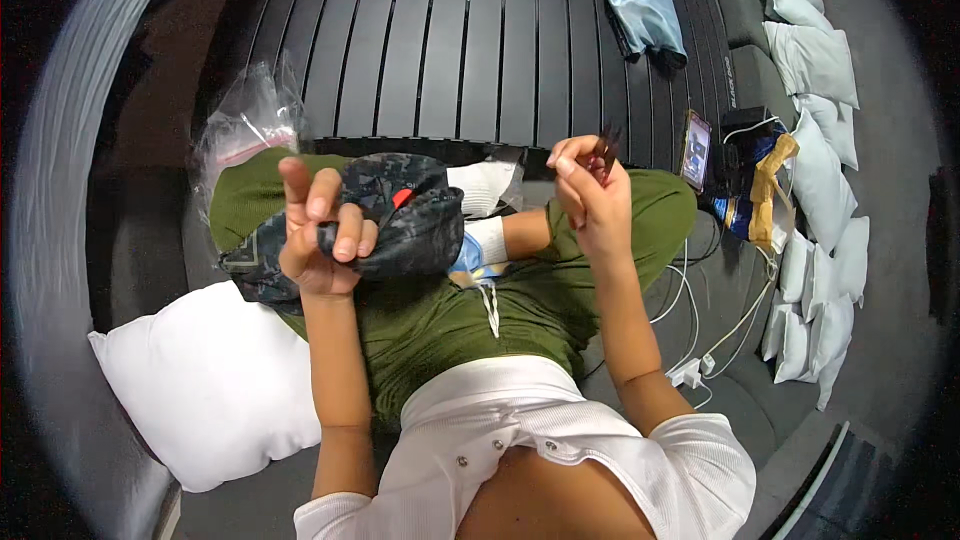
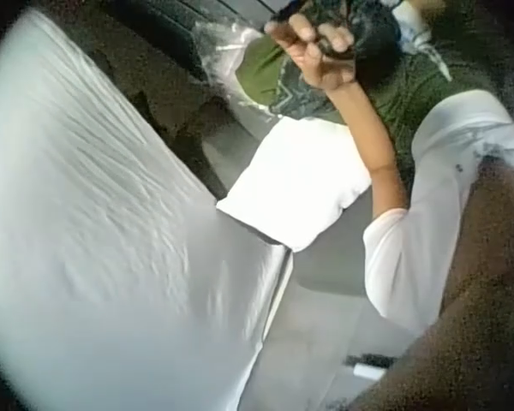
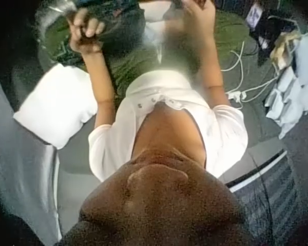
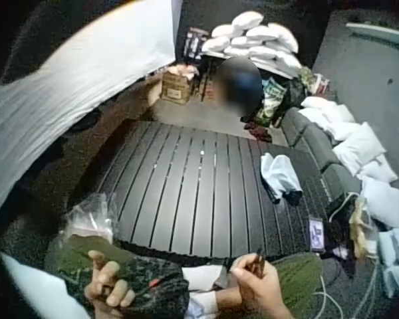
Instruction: The person is folding, inspecting, and trimming loose threads from various pieces of clothing on a low slatted table.
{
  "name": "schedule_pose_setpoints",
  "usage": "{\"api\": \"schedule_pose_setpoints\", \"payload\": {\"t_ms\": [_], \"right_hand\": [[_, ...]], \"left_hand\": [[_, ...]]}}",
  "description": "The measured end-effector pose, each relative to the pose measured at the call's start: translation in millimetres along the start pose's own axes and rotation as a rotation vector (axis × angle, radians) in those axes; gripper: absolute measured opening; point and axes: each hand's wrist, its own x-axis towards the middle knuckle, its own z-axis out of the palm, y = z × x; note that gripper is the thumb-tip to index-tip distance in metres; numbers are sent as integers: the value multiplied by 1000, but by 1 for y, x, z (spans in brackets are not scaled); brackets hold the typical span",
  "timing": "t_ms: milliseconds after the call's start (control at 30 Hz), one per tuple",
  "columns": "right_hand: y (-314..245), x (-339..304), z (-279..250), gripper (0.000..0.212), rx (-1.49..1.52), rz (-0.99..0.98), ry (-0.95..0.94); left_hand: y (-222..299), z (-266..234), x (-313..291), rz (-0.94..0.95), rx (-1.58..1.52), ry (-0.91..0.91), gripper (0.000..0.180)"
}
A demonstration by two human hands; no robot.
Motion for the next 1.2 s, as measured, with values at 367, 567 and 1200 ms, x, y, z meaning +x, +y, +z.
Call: {"api": "schedule_pose_setpoints", "payload": {"t_ms": [367,567,1200], "right_hand": [[34,-9,10,16,-267,-77,-297],[47,-9,31,27,-677,-720,-466],[126,3,98,12,-417,-463,-488]], "left_hand": [[14,-3,-5,86,-93,28,50],[15,0,-3,86,-108,21,48],[49,4,-14,464,-89,255,31]]}}
